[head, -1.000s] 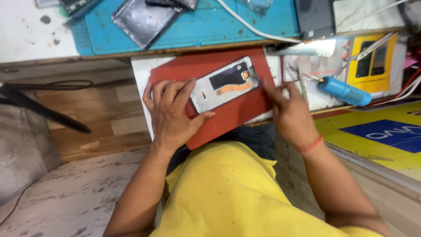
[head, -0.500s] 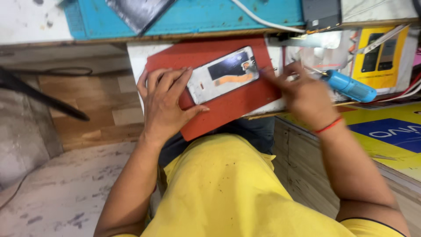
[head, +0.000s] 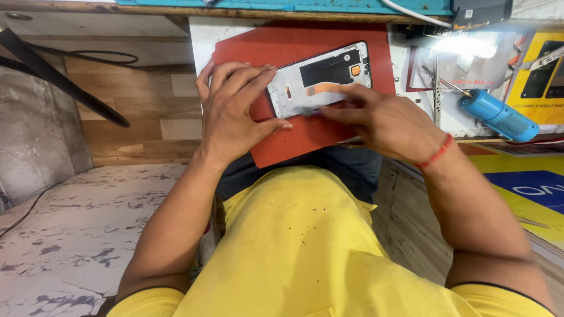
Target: The person disassembles a smartphone by removing screws from the back cover using a screwdriver. They then use tweezers to detach internal components and a toothbrush to clean the interior surfaces. Finally, they handle a new battery and place it into the phone chassis.
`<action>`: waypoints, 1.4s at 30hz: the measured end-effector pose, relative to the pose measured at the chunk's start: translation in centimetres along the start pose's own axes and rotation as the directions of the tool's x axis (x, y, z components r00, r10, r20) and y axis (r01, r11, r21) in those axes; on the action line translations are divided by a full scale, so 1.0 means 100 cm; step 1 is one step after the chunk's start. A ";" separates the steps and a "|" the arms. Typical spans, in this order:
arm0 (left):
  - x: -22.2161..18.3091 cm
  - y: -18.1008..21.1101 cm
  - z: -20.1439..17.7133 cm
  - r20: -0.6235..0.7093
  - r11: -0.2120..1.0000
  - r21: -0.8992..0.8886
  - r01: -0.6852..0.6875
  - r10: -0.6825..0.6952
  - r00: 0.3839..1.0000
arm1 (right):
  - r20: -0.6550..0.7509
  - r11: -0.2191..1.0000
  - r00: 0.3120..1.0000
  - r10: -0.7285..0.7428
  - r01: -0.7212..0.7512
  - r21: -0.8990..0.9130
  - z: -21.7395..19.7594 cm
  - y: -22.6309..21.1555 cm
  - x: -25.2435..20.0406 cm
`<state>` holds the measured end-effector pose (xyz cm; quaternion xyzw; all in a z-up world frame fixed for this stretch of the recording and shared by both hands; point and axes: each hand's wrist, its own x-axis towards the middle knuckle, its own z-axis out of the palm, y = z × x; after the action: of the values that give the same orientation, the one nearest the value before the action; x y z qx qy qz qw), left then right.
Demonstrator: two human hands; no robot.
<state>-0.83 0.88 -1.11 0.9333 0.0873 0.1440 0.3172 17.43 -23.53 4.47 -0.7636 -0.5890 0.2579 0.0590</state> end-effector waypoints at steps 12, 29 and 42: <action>0.001 0.002 -0.004 0.015 1.000 -0.002 -0.004 0.004 1.000 | 0.330 0.969 0.944 -0.001 0.083 -0.234 -0.029 0.044 0.027; 0.003 -0.001 -0.003 -0.007 0.999 -0.004 -0.051 0.051 0.999 | 0.223 0.957 0.973 -0.058 0.117 -0.264 -0.001 0.030 0.033; -0.002 -0.005 -0.002 0.010 1.000 0.000 -0.026 0.026 1.000 | 0.185 0.913 0.979 0.088 -0.005 -0.407 -0.039 0.039 0.001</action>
<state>-1.10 1.35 -1.33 0.9350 0.0736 0.1434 0.3159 22.69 -23.76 6.25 -0.7435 -0.6139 0.2071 -0.1655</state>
